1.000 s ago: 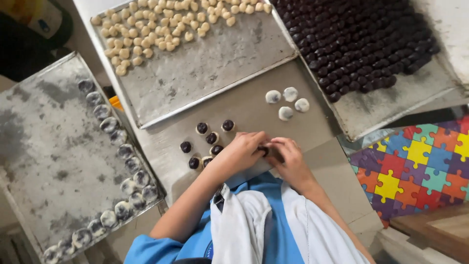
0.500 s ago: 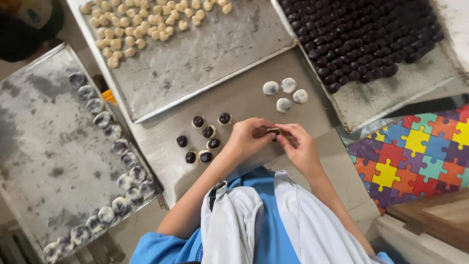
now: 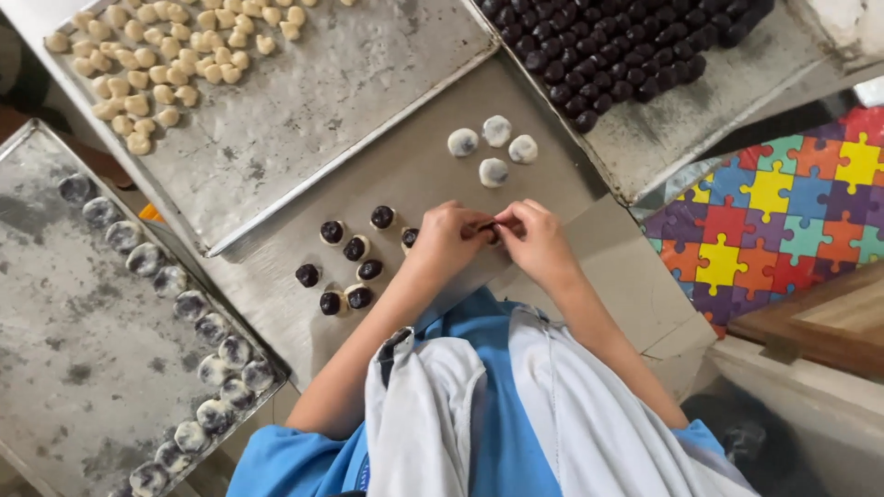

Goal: Assembling filled dough balls by wrapping white dough around dark filling and placing them on a tray.

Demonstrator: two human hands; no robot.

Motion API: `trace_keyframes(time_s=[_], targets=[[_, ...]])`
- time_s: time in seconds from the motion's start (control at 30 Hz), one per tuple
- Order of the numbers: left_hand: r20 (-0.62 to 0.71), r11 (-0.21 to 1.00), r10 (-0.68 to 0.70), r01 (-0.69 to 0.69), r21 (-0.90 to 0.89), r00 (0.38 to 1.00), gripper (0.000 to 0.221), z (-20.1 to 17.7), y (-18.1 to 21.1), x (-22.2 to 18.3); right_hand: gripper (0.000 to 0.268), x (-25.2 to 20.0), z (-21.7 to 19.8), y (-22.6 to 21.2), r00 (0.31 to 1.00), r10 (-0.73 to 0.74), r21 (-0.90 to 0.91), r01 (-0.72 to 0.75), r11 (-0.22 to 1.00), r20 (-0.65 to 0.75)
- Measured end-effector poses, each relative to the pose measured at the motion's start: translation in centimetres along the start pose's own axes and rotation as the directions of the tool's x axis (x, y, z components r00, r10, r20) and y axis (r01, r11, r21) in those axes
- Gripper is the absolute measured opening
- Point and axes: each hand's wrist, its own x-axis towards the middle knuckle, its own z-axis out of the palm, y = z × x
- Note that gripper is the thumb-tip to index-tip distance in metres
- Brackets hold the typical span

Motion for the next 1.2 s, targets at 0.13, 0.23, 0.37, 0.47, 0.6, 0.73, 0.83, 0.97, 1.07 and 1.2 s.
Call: trace_keyframes(time_s=[0.13,0.23,0.37,0.47,0.6,0.73,0.83,0.97,1.07,1.2], targets=[[-0.049,0.994,0.01,-0.004,0.109,0.999,0.018,-0.1,-1.2,1.8,0.018,-0.6,-0.7,-2.4,0.982,-0.186,-0.096,0.183,0.978,-0.021],[-0.041,0.994,0.022,-0.018,0.109,0.999,0.018,-0.4,-1.3,1.9,0.027,-1.4,0.3,-1.4,0.967,-0.251,-0.17,0.253,0.953,0.032],[-0.092,0.998,0.067,-0.067,0.006,0.993,0.021,-1.5,0.0,0.7,0.024,-0.5,0.3,-1.4,0.973,-0.223,-0.128,0.214,0.968,-0.06],[-0.154,0.988,0.03,-0.053,-0.144,0.988,0.03,-0.6,-0.7,0.4,0.03,0.3,-0.2,-1.8,0.983,-0.172,-0.002,0.172,0.985,-0.057],[-0.177,0.998,0.036,-0.046,-0.05,0.983,0.018,-0.8,-0.4,0.8,0.021,-0.2,-0.7,-2.8,0.989,-0.147,-0.037,0.146,0.989,-0.009],[-0.187,1.0,-0.001,-0.002,-0.013,0.982,0.017,-1.5,-0.2,0.4,0.029,-0.2,-0.7,-2.4,0.97,-0.241,-0.079,0.244,0.967,0.041],[-0.16,0.999,-0.03,0.023,-0.043,0.987,0.028,-1.6,-0.5,-0.3,0.016,0.0,-0.6,-1.1,0.964,-0.261,-0.104,0.264,0.959,0.048],[-0.138,0.997,-0.015,0.005,-0.073,0.99,0.025,-0.6,-0.2,-0.6,0.018,0.3,-0.7,-0.4,0.97,-0.239,-0.057,0.241,0.969,0.041],[-0.202,0.999,-0.018,0.007,-0.052,0.979,0.017,-0.4,-0.1,-0.4,0.036,0.2,-1.2,-1.6,0.97,-0.234,0.007,0.234,0.972,0.066],[-0.216,0.978,-0.09,0.046,-0.201,0.972,0.025,-1.0,0.7,-1.0,0.056,-0.4,0.3,-1.9,0.939,-0.342,-0.081,0.343,0.936,0.027]])
